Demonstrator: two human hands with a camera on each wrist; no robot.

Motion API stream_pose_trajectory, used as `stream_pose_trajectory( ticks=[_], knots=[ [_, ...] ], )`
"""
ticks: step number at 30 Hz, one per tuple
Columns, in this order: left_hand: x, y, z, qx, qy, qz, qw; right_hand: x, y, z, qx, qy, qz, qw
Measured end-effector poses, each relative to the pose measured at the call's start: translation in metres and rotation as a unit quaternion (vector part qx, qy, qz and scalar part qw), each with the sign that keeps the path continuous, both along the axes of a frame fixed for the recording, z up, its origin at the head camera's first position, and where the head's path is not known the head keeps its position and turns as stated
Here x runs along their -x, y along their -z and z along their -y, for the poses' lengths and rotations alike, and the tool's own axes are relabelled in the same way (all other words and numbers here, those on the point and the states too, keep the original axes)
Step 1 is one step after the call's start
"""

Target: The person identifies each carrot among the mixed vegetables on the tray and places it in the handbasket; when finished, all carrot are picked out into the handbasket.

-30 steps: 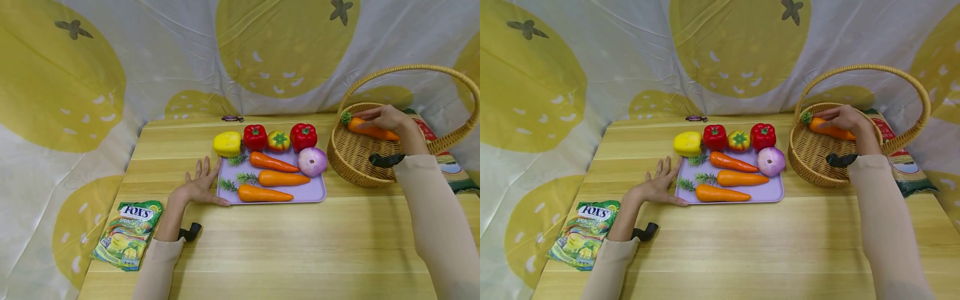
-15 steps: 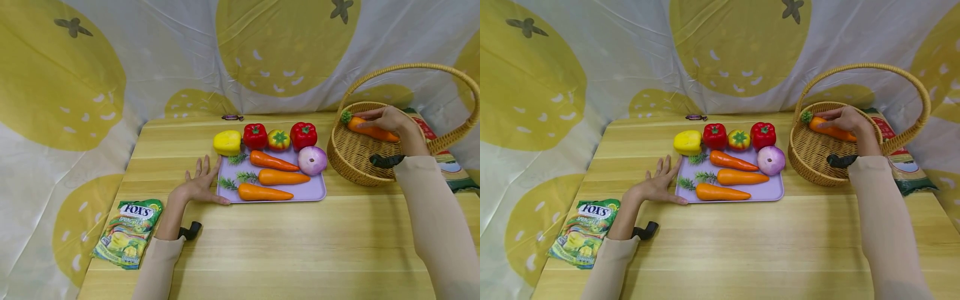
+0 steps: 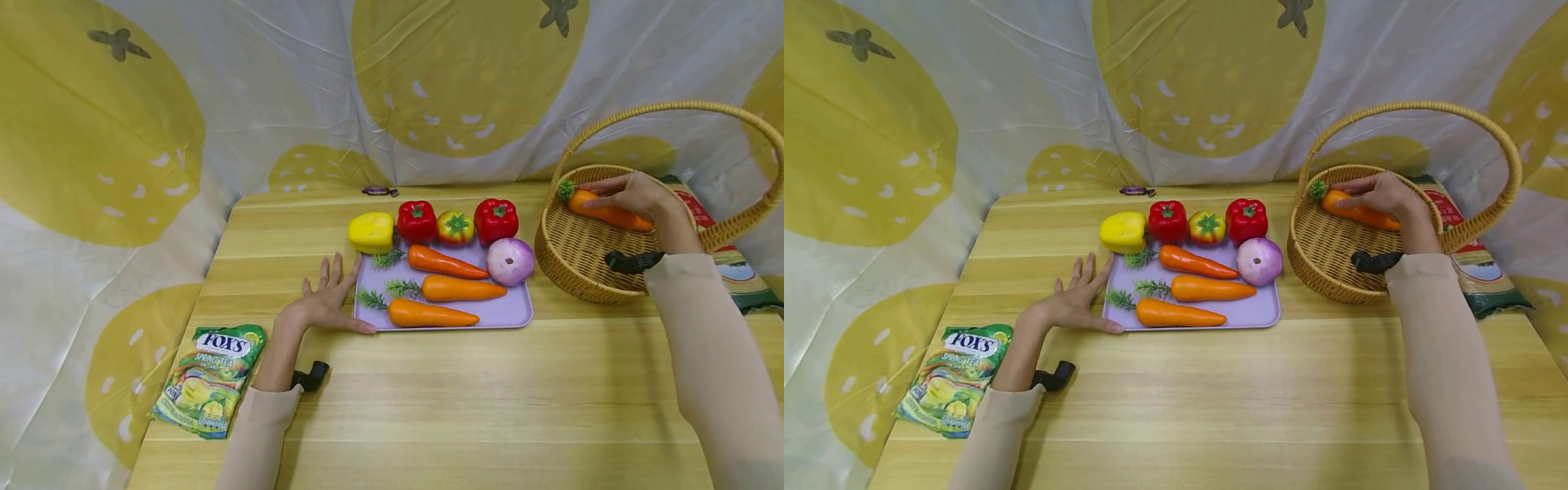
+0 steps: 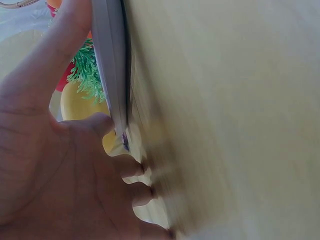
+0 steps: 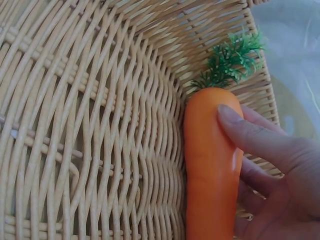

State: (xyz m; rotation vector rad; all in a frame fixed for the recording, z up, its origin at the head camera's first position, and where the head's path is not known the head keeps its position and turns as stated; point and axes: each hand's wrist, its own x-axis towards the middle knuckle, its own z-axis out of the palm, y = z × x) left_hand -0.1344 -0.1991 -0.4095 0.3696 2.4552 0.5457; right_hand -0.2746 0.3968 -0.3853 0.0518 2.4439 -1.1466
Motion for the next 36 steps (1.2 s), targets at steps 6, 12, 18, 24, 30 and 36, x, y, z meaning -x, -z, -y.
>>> stream_pose_trajectory(
  ticks=[6,12,18,24,30,36],
  knots=[
    [0.003,0.012,0.004,0.005,-0.004,-0.004,1.0000,0.001,-0.003,0.000,0.011,0.001,0.009,0.9999],
    [0.003,0.016,0.006,0.009,0.000,-0.013,0.9999,-0.003,-0.011,0.000,-0.011,-0.006,-0.005,0.9999],
    [0.000,0.006,0.002,-0.001,-0.002,-0.007,1.0000,-0.008,-0.027,0.000,-0.031,-0.051,-0.011,0.9982],
    [-0.002,0.001,0.000,0.001,-0.007,0.000,1.0000,-0.022,-0.048,0.008,-0.057,-0.100,-0.007,0.9933],
    [-0.003,-0.003,-0.002,0.006,-0.002,0.003,1.0000,-0.048,-0.063,0.023,-0.025,-0.131,-0.055,0.9895],
    [-0.004,-0.008,-0.005,0.022,0.004,0.001,0.9998,-0.079,-0.073,0.053,0.023,-0.152,-0.104,0.9826]
  ],
)
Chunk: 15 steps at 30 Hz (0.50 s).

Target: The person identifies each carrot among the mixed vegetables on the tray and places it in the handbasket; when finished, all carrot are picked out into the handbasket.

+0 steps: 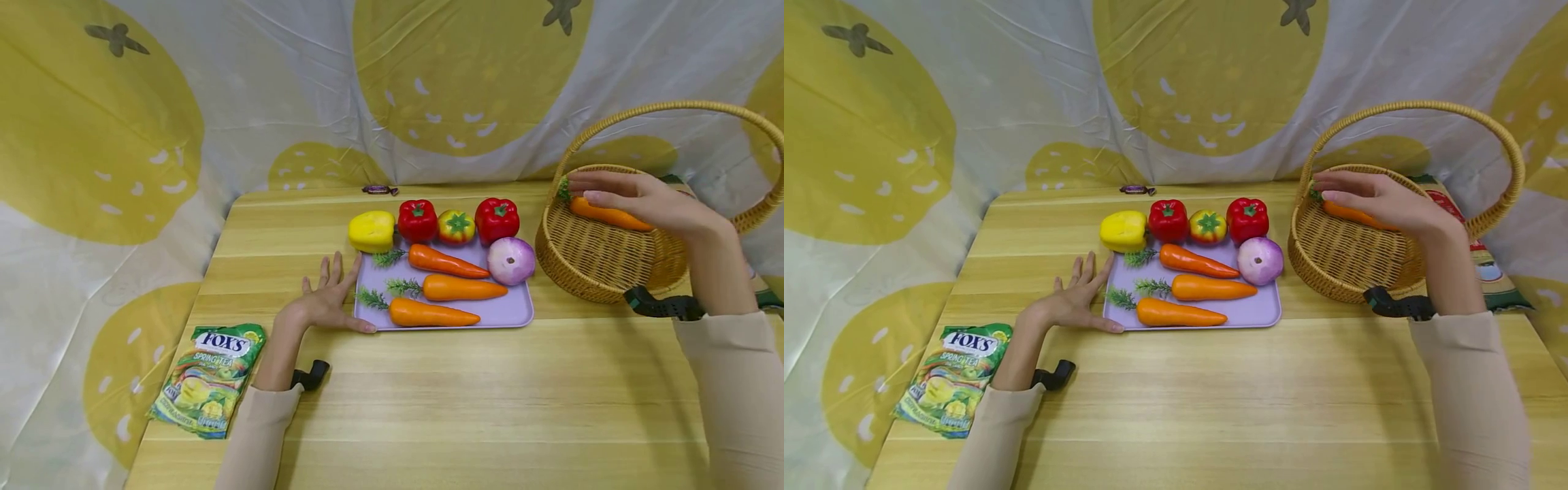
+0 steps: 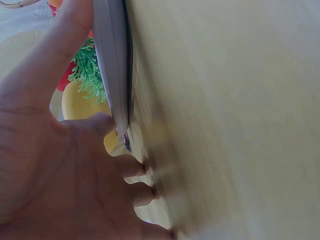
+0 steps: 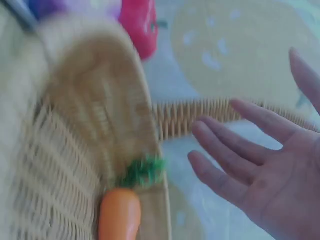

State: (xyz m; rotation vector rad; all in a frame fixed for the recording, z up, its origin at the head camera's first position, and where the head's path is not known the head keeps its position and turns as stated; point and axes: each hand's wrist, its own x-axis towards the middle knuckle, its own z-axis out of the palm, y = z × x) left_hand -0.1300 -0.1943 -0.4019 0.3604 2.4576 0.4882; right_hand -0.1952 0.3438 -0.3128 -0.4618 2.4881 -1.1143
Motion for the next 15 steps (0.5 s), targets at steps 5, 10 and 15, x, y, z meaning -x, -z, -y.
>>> stream_pose_trajectory(
  ticks=[5,10,15],
  knots=[
    [0.000,-0.001,0.000,0.000,-0.003,0.003,1.0000,-0.019,-0.001,0.030,0.036,-0.022,-0.017,0.9990],
    [0.000,0.001,0.000,0.008,-0.003,0.000,1.0000,-0.036,0.003,0.065,0.042,-0.042,-0.026,0.9979],
    [0.004,0.013,0.004,-0.002,-0.012,0.001,0.9999,-0.048,0.017,0.103,0.065,-0.070,-0.030,0.9950]
  ],
)
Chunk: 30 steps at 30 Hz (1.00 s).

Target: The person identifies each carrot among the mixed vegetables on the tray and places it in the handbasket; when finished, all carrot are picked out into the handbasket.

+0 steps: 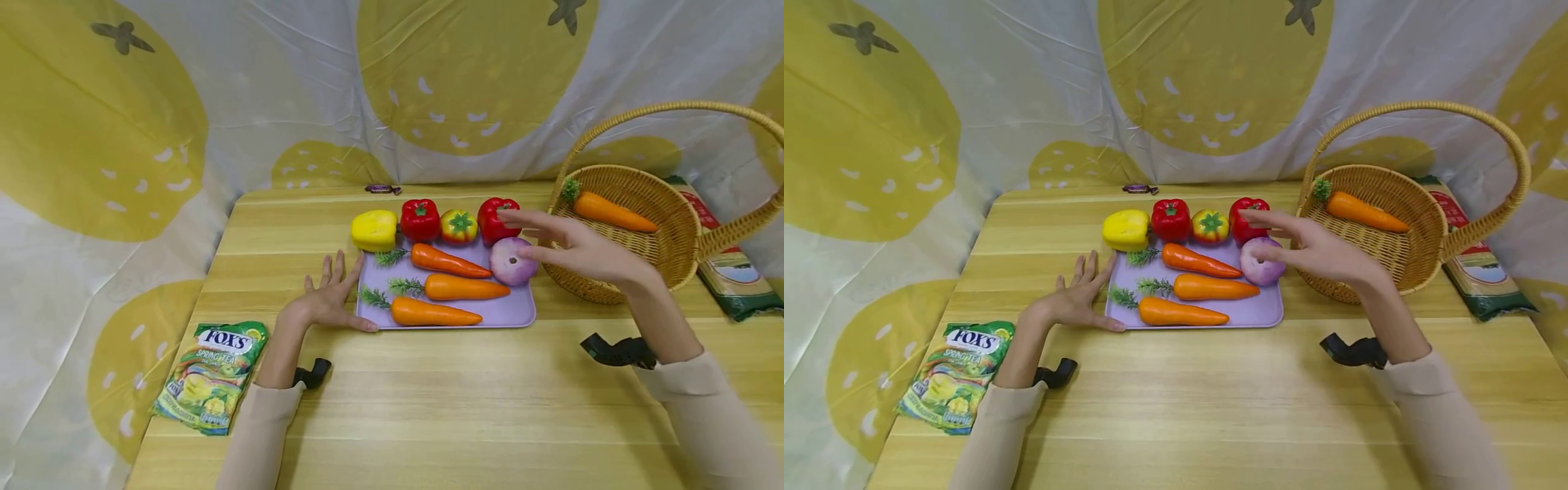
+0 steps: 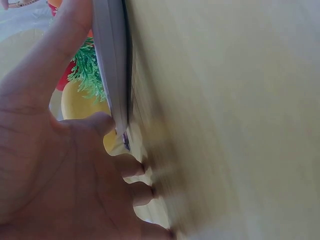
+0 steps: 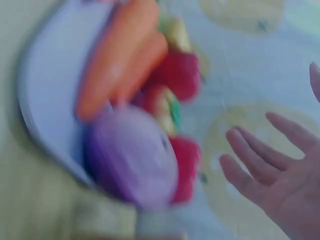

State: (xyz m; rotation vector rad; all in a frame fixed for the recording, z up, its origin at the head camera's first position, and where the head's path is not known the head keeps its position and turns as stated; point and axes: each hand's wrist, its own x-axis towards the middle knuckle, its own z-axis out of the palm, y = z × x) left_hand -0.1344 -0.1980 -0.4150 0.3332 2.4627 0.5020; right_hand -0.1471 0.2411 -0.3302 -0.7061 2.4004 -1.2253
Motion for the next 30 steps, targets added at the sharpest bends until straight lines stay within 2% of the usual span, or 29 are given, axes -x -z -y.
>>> stream_pose_trajectory(
  ticks=[2,5,7,10,12,13,14,23,30],
  knots=[
    [0.000,-0.001,0.000,-0.007,0.000,0.002,1.0000,-0.004,0.007,0.015,0.010,-0.014,-0.001,0.9998],
    [-0.005,-0.013,-0.004,-0.012,0.002,0.006,0.9999,-0.011,0.016,0.037,0.022,-0.045,-0.020,0.9985],
    [-0.003,-0.005,-0.001,-0.015,0.003,-0.003,0.9999,-0.016,0.021,0.051,0.027,-0.061,-0.040,0.9969],
    [-0.003,-0.004,-0.001,-0.013,0.004,-0.004,0.9999,-0.022,0.028,0.071,0.026,-0.086,-0.067,0.9938],
    [-0.002,-0.003,-0.001,-0.009,0.006,-0.005,0.9999,-0.027,0.032,0.081,0.023,-0.091,-0.068,0.9933],
    [-0.003,-0.007,-0.002,-0.004,0.007,-0.002,1.0000,-0.028,0.035,0.086,0.023,-0.096,-0.069,0.9927],
    [-0.004,-0.011,-0.004,0.002,0.008,0.001,1.0000,-0.030,0.036,0.090,0.018,-0.098,-0.071,0.9925],
    [-0.004,-0.012,-0.004,0.015,0.007,-0.004,0.9999,-0.043,0.050,0.122,0.009,-0.103,-0.100,0.9896],
    [-0.004,-0.012,-0.005,0.017,0.007,-0.003,0.9998,-0.047,0.056,0.139,-0.008,-0.095,-0.117,0.9885]
  ],
)
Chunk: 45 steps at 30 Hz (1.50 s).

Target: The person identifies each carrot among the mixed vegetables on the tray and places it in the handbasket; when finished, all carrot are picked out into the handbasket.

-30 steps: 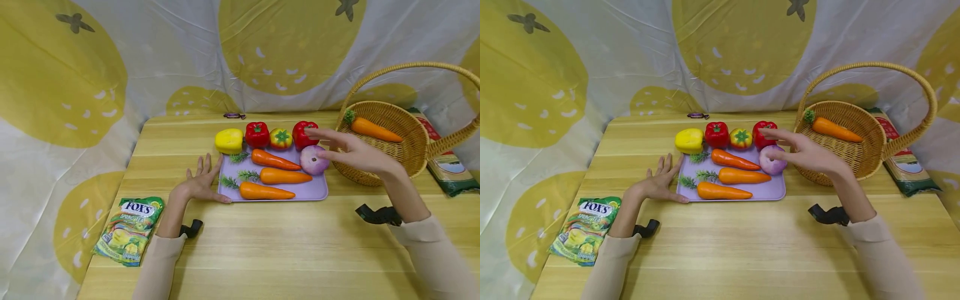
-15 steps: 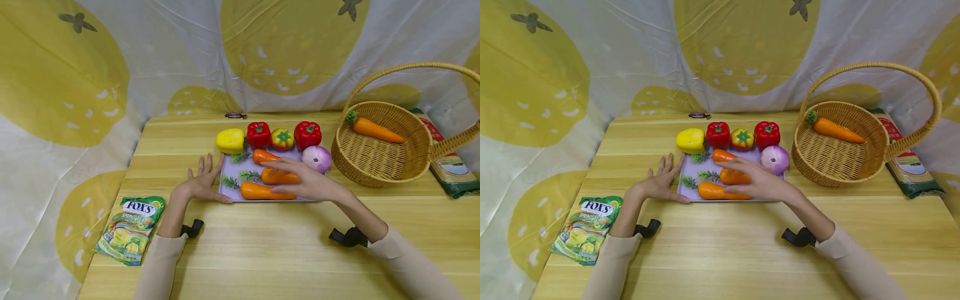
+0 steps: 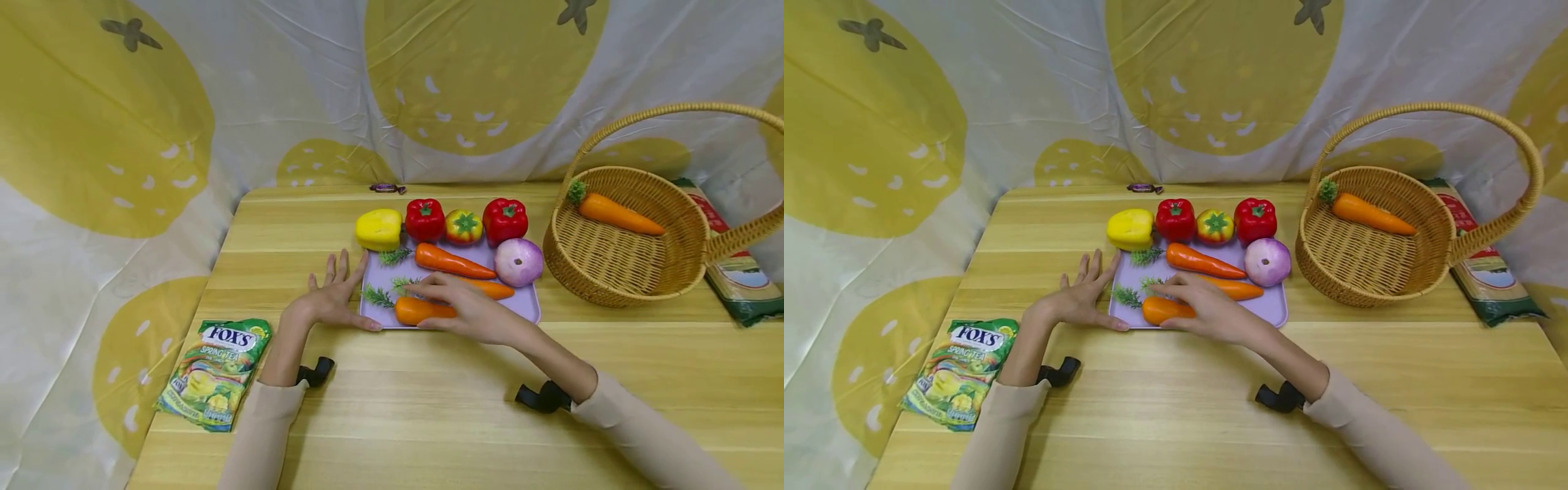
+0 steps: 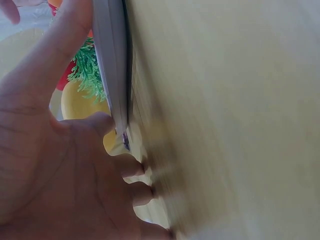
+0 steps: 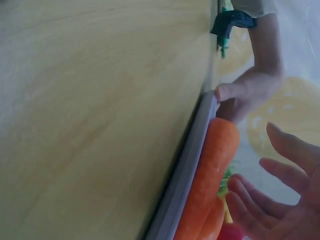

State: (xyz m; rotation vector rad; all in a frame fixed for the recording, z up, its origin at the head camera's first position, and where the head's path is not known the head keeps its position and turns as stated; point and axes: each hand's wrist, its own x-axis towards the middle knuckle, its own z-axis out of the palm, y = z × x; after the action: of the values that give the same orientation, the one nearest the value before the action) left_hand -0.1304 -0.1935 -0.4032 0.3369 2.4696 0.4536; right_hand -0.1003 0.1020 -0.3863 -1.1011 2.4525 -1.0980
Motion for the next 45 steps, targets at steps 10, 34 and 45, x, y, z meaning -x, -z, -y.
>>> stream_pose_trajectory(
  ticks=[10,34,45],
  knots=[
    [0.001,-0.001,0.001,-0.013,-0.007,0.006,0.9999,-0.001,0.005,0.014,-0.025,0.021,-0.036,0.9988],
    [0.001,0.006,0.002,-0.012,-0.005,0.000,0.9999,0.000,0.011,0.027,-0.080,0.022,-0.041,0.9957],
    [-0.001,0.000,0.001,-0.025,-0.013,0.008,0.9996,0.000,0.015,0.030,-0.081,0.025,-0.035,0.9957]
  ],
)
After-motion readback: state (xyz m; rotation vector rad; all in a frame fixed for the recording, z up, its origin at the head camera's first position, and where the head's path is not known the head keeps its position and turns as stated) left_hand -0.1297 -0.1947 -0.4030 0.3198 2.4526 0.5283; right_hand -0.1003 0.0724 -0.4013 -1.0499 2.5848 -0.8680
